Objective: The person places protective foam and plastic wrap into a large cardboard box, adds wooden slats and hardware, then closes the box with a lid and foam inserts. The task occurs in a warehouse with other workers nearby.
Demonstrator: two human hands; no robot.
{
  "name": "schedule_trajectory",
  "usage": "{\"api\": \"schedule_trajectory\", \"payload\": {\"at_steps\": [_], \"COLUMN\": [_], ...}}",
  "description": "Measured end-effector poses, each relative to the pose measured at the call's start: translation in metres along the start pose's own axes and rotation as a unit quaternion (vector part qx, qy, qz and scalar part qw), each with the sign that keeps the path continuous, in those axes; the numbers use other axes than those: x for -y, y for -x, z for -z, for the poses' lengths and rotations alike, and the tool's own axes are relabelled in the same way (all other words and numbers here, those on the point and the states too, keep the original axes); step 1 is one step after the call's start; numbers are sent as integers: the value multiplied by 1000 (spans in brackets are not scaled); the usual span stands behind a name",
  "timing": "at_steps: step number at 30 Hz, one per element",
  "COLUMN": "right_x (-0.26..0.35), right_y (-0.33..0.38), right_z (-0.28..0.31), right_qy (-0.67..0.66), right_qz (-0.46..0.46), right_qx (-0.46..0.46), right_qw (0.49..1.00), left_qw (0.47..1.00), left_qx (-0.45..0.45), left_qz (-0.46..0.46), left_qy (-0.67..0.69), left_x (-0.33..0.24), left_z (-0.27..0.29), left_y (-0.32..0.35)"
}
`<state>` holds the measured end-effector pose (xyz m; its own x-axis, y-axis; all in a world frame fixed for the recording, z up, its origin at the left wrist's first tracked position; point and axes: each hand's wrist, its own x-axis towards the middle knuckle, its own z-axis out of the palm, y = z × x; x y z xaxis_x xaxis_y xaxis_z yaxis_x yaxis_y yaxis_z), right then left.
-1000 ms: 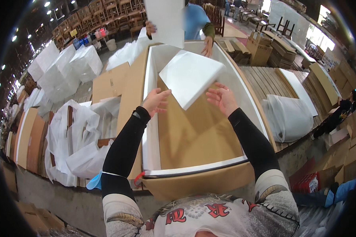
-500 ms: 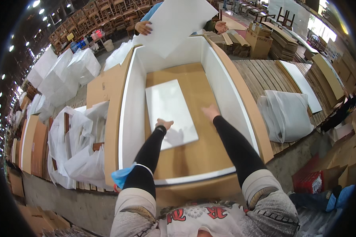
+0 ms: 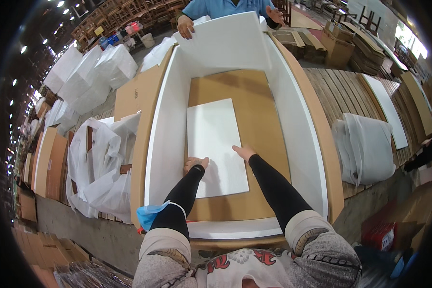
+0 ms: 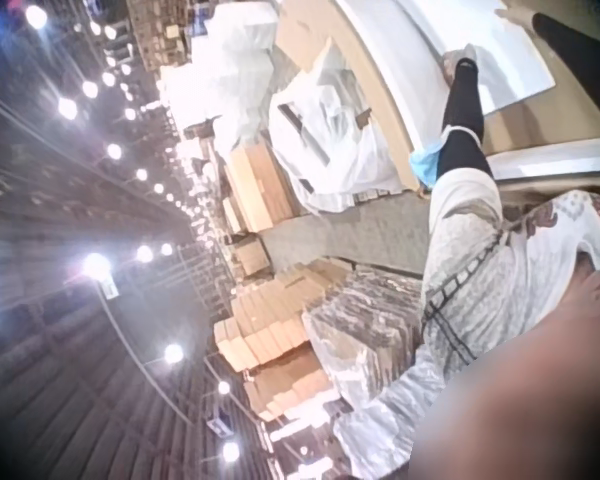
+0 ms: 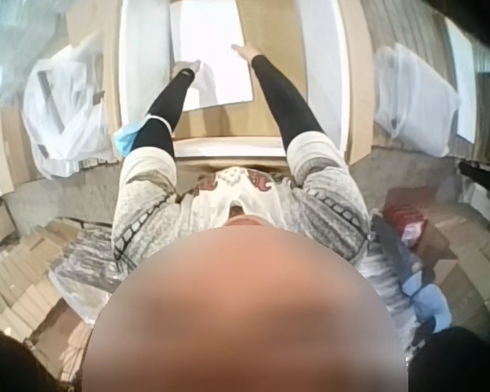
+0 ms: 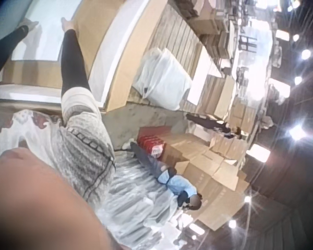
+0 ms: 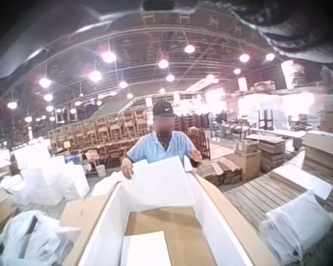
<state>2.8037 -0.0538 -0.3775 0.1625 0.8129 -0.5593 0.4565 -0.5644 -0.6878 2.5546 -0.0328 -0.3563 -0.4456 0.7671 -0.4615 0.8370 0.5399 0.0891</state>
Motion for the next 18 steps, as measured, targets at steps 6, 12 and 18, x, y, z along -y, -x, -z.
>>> {"api": "schedule_trajectory", "payload": {"at_steps": [6, 12, 18], "right_x": [-20, -4, 72], "right_y": [9, 31, 167], "right_z": [-17, 47, 132], "right_qy": [-118, 75, 267], "right_qz": [-39, 190, 268], "right_qx": [54, -87, -100], "right_qw": [991, 975, 920], "left_qw": [996, 960, 860], "left_qx": [-8, 179, 254], "left_qz": [-13, -84, -439], "left_qy": [93, 199, -60], "left_x": [32, 26, 10], "left_z": [15, -14, 55], "left_y": [37, 81, 159]}}
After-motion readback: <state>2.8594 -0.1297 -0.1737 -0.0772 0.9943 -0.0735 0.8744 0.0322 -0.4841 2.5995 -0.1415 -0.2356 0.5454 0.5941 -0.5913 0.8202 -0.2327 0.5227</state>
